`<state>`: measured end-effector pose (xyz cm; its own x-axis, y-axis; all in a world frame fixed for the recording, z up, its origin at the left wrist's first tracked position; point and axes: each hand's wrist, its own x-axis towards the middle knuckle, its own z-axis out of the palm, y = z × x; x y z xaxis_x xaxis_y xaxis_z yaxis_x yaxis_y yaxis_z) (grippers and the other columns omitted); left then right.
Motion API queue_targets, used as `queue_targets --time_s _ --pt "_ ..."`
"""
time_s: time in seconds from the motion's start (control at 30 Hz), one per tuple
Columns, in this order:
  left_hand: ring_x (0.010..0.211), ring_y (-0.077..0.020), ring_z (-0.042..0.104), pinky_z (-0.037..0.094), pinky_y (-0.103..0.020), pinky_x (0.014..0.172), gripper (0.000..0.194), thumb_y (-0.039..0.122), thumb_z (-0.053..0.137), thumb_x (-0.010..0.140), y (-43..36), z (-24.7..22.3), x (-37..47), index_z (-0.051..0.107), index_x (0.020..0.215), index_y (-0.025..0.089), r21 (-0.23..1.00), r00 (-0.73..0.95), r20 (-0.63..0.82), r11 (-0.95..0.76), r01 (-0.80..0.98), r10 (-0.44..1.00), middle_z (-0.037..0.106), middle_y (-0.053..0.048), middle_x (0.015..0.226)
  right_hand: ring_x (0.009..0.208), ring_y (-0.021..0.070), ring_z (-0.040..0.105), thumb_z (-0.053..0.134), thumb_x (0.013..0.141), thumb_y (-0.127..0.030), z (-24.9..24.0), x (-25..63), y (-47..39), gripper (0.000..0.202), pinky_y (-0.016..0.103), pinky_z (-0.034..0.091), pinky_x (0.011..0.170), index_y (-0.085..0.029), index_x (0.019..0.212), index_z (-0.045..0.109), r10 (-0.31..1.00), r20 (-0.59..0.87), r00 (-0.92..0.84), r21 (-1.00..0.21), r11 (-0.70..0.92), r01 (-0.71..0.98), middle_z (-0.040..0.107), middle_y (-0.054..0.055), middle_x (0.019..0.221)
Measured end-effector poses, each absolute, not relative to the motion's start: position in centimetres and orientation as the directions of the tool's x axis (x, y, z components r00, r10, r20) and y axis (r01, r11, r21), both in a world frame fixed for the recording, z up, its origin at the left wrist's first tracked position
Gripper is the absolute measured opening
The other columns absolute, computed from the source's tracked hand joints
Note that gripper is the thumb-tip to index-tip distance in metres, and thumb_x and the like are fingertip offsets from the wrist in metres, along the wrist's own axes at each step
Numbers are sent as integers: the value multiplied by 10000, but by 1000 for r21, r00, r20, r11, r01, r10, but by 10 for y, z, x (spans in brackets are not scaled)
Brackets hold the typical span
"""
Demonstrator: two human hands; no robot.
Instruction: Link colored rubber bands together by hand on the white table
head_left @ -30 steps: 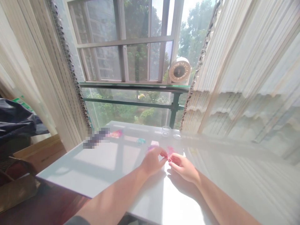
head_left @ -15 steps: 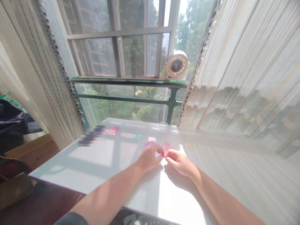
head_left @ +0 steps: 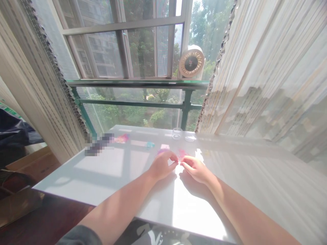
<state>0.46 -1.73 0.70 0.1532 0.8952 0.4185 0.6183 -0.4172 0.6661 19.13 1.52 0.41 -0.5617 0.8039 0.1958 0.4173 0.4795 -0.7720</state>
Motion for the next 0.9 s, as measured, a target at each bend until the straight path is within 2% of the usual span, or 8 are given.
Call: queue_targets --time_s 0.73,0.9 --pt "817 -154 613 466 -296 806 90 239 568 766 -18 12 3 636 816 209 704 156 368 -385 597 916 687 -7 855 571 128 476 466 855 -377 2 193 16 232 258 398 562 -208 727 561 808 192 -557 -738 493 461 559 -24 639" --pt "819 -153 616 463 -291 797 86 243 564 772 -17 10 2 631 815 211 700 169 375 -398 594 911 688 -6 857 637 142 529 461 862 -358 1 192 16 203 266 420 608 -211 786 579 800 210 -563 -734 509 449 610 -11 705"
